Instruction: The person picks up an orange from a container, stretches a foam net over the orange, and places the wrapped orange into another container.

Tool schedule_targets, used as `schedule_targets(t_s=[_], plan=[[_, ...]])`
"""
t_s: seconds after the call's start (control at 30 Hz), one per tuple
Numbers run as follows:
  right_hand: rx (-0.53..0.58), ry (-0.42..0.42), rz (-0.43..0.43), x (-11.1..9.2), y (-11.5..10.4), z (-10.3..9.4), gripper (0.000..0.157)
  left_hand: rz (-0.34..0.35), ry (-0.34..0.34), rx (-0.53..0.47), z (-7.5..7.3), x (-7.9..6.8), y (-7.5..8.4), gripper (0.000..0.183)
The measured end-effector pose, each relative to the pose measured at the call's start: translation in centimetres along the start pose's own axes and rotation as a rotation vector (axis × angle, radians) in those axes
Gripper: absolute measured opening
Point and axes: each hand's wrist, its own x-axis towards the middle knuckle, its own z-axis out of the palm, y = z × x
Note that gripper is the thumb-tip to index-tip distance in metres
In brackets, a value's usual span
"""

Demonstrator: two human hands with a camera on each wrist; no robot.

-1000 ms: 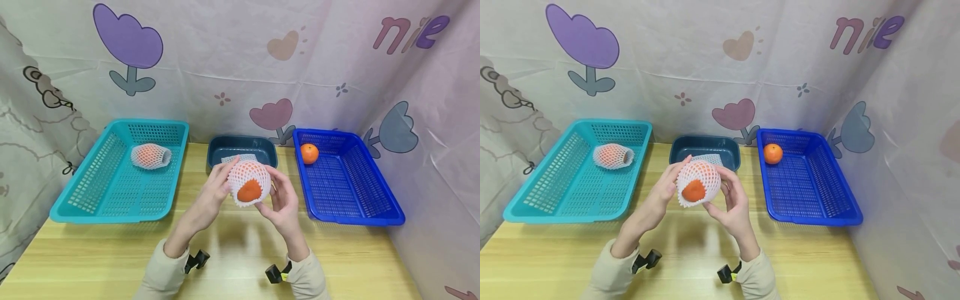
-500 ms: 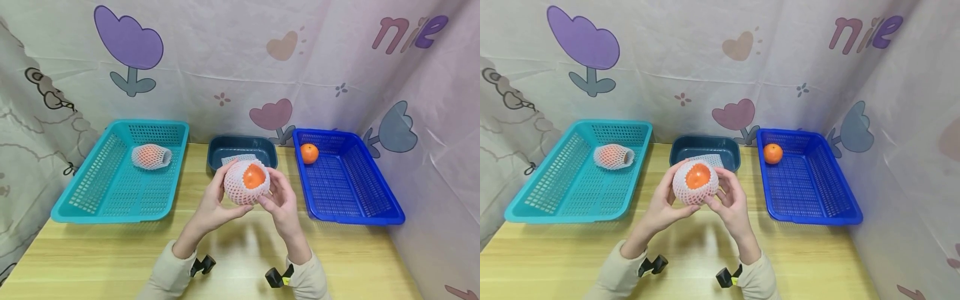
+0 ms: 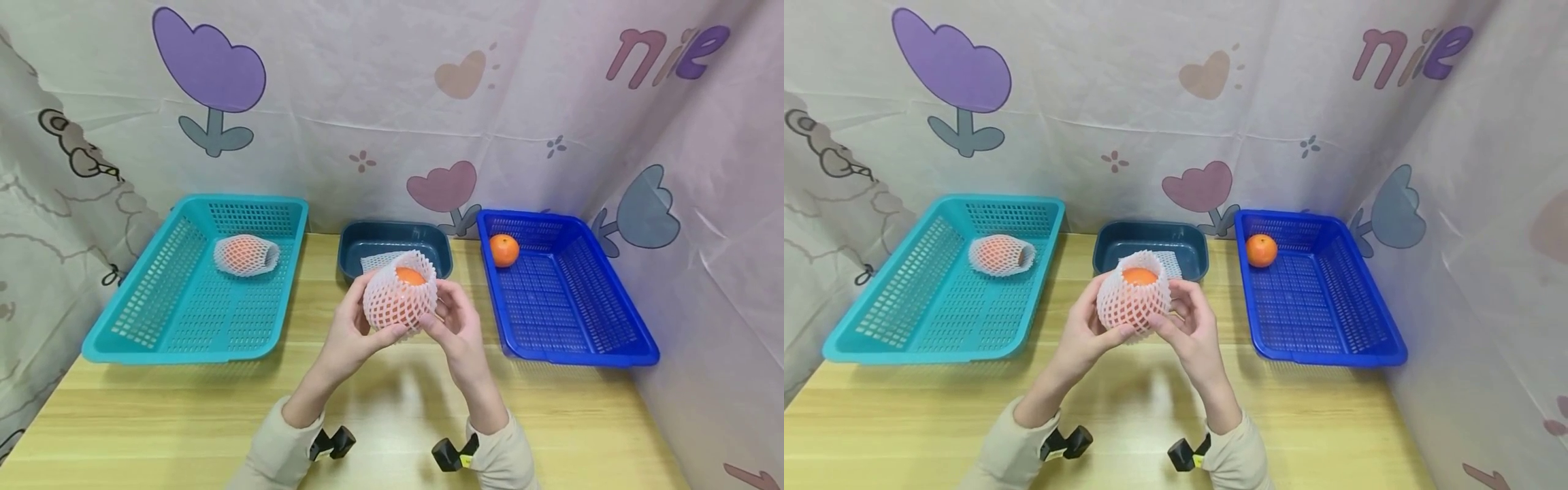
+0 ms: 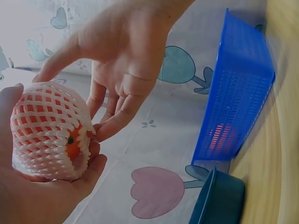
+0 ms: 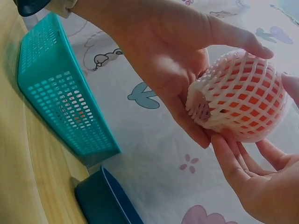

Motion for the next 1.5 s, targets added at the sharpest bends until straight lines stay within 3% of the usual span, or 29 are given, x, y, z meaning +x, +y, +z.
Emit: schedule_targets(t_s=[0.33, 0.5, 0.6, 0.83, 0.93, 1.07, 1.2, 1.37, 1.5], plan=[[0.002, -0.007, -0.036, 0.1, -0.1, 0.1, 0.048, -0.038, 0.019, -0.071, 0.1, -0.3, 0.6, 0.069], [-0.009, -0.003, -0.092, 0.2, -0.4, 0.0, 0.056, -0.036, 0.027, -0.022, 0.0, -0.2, 1.2, 0.070], [-0.013, -0.024, -0.099, 0.2, -0.8, -0.2, 0.064, -0.018, 0.030, 0.087, -0.1, -0.2, 1.5, 0.074], [-0.127, -0.171, -0.004, 0.2, -1.3, -0.7, 0.081, 0.074, 0.007, 0.529, -0.6, -0.2, 1.5, 0.088], [-0.157, -0.198, 0.069, 0.2, -1.1, -0.8, 0.078, 0.117, -0.036, 0.638, -0.8, -0.1, 1.3, 0.089], [-0.114, -0.180, 0.136, 0.2, -0.5, -0.9, 0.072, 0.146, -0.080, 0.690, -1.0, -0.1, 1.0, 0.090], [-0.032, -0.147, 0.132, 0.2, 0.2, -1.0, 0.069, 0.096, -0.083, 0.624, -1.2, -0.2, 0.7, 0.095], [0.052, -0.119, 0.092, 0.2, 0.3, -1.1, 0.067, -0.057, -0.100, 0.300, -1.3, -0.2, 0.6, 0.092], [0.082, -0.130, 0.083, 0.2, 0.2, -1.1, 0.067, -0.094, -0.100, 0.134, -1.5, -0.1, 0.6, 0.086]])
